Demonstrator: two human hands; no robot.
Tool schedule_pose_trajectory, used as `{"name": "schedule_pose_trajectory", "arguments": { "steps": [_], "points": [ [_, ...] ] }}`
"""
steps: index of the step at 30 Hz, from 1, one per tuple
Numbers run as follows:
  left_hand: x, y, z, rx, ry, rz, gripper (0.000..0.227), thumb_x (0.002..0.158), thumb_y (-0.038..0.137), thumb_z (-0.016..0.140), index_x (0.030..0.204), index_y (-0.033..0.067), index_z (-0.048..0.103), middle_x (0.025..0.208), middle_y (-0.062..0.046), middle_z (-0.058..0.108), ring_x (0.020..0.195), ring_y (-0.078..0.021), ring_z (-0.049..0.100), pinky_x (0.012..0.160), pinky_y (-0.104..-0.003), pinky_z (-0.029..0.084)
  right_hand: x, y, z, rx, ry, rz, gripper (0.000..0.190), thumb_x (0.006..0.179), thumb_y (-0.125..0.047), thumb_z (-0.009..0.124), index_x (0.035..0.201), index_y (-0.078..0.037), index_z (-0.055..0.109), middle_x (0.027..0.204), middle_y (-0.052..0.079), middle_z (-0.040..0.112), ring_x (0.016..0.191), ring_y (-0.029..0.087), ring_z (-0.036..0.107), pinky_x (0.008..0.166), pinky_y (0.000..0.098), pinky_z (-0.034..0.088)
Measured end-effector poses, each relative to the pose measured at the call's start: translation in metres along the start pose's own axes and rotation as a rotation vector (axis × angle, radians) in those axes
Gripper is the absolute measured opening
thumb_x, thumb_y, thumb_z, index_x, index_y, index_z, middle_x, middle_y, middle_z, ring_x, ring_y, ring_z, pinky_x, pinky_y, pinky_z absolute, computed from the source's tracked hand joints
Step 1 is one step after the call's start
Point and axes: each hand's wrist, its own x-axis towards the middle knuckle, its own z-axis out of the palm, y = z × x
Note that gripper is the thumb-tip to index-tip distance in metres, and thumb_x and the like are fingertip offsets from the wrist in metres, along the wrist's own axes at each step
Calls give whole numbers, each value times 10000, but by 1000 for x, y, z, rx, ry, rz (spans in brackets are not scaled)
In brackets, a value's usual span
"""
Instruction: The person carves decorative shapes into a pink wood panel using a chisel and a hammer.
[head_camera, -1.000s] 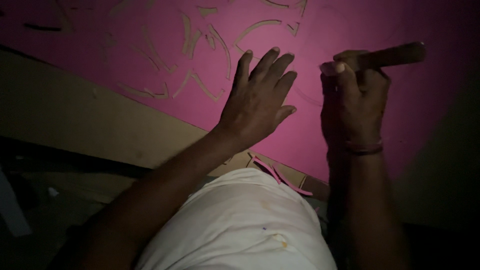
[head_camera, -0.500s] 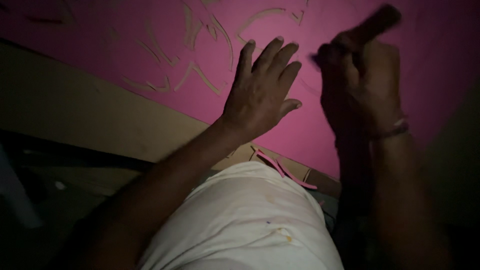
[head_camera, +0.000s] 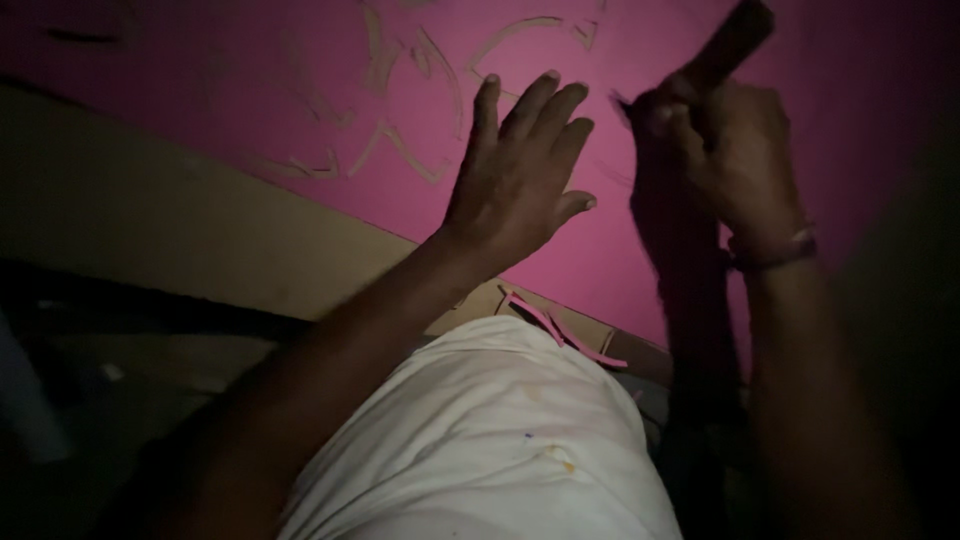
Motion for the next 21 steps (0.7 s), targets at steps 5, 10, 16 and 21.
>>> {"name": "schedule_pose_trajectory", "arguments": {
  "steps": [5, 10, 16, 21],
  "points": [
    [-1, 0, 1, 9, 3, 10, 760, 845, 514, 819, 1360, 1, 598, 1504, -181, 449, 1465, -353, 325, 1183, -695, 185, -15, -12, 2, 29, 70, 77, 157, 1164, -83, 590, 1093, 11, 695, 897, 136, 716, 761, 227, 717, 662, 347, 523],
    [-1, 0, 1, 24, 6, 5, 757, 851, 522, 815, 1364, 8, 599, 1510, -170, 439, 1478, -347, 317, 1199, -696, 178, -30, -25, 4, 197, 126, 103, 207, 1167, -87, 559, 1028, 12, 676, 885, 130, 716, 804, 225, 710, 737, 347, 542],
    [-3, 0, 4, 38, 7, 20, 761, 880, 526, 802, 1391, 6, 583, 1536, -176, 420, 1496, -349, 285, 1207, -700, 156, -38, -42, 6, 193, 151, 226, 196, 1115, -71, 537, 1047, 19, 698, 892, 138, 715, 777, 231, 709, 717, 355, 539],
    [0, 1, 5, 33, -28, 1, 766, 868, 533, 795, 1386, 12, 579, 1531, -169, 412, 1493, -341, 277, 1206, -704, 145, -52, -58, 11, 232, 217, 321, 202, 1097, -85, 548, 1003, 27, 689, 865, 143, 715, 758, 243, 708, 705, 358, 537]
  ]
}}
